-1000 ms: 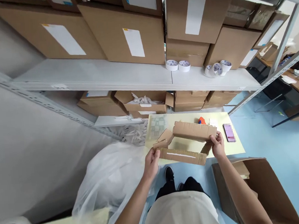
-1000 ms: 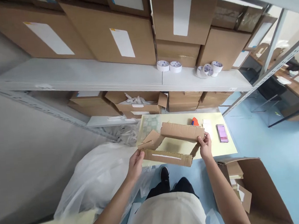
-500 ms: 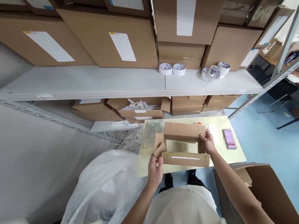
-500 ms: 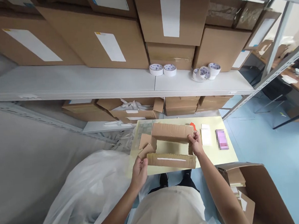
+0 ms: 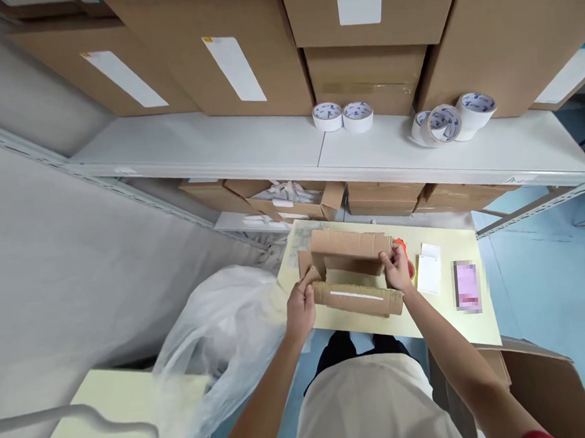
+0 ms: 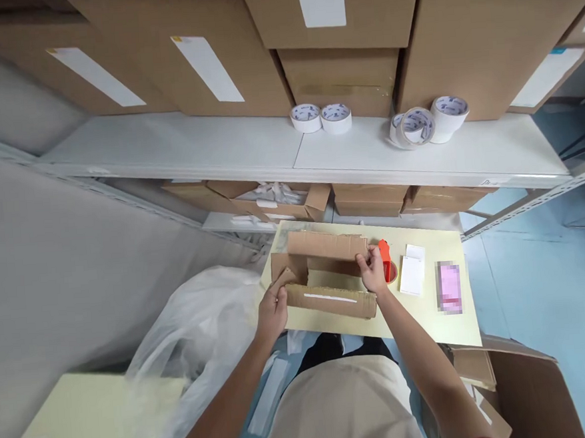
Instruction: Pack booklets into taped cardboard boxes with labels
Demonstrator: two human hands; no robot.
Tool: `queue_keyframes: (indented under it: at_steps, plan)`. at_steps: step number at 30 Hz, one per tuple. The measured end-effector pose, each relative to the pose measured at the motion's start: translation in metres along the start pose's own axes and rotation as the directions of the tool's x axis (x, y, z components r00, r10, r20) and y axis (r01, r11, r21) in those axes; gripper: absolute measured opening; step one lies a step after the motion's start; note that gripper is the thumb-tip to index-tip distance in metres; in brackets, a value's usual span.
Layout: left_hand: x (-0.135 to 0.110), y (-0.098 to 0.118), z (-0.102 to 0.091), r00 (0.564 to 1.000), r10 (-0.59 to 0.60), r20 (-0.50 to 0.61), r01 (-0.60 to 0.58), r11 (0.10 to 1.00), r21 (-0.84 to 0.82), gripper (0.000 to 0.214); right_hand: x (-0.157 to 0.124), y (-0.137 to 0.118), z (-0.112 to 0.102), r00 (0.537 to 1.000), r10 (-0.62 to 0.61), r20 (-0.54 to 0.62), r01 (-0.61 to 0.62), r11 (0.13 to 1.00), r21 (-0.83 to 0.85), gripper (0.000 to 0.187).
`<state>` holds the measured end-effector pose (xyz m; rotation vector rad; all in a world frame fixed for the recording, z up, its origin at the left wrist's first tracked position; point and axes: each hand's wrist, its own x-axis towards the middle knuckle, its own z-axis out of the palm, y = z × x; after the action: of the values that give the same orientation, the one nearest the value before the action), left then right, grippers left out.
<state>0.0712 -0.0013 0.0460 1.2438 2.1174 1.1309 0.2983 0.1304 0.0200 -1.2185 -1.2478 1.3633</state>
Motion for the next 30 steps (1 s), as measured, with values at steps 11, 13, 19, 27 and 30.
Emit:
queue_keyframes:
  at_steps: [11, 13, 19, 27, 30]
  plan:
    - [-0.001, -0.043, -0.007, 0.989, 0.021, 0.149, -0.035, 0.995, 0.089, 0.038, -0.022, -0.01, -0.001, 0.994, 0.107, -0.016, -0.107, 0.993, 0.05, 0.031]
    - [0.001, -0.044, -0.015, 0.986, 0.049, 0.158, -0.062, 0.995, 0.077, 0.038, -0.028, -0.018, 0.001, 0.99, 0.134, -0.046, -0.131, 0.988, 0.077, 0.03]
    - [0.02, -0.038, -0.031, 0.989, 0.067, 0.129, -0.095, 0.97, 0.224, 0.032, -0.037, -0.026, 0.01, 0.988, 0.128, -0.088, -0.123, 0.991, 0.056, 0.03]
    - [0.044, -0.041, -0.033, 0.718, 0.395, 0.573, -0.433, 0.898, -0.075, 0.067, -0.034, -0.01, 0.017, 0.977, 0.119, -0.179, -0.108, 0.991, 0.074, 0.029]
    - [0.054, -0.046, -0.034, 0.631, 0.43, 0.646, -0.492, 0.865, -0.096, 0.101, -0.026, -0.013, 0.017, 0.966, 0.135, -0.22, -0.126, 0.99, 0.056, 0.029]
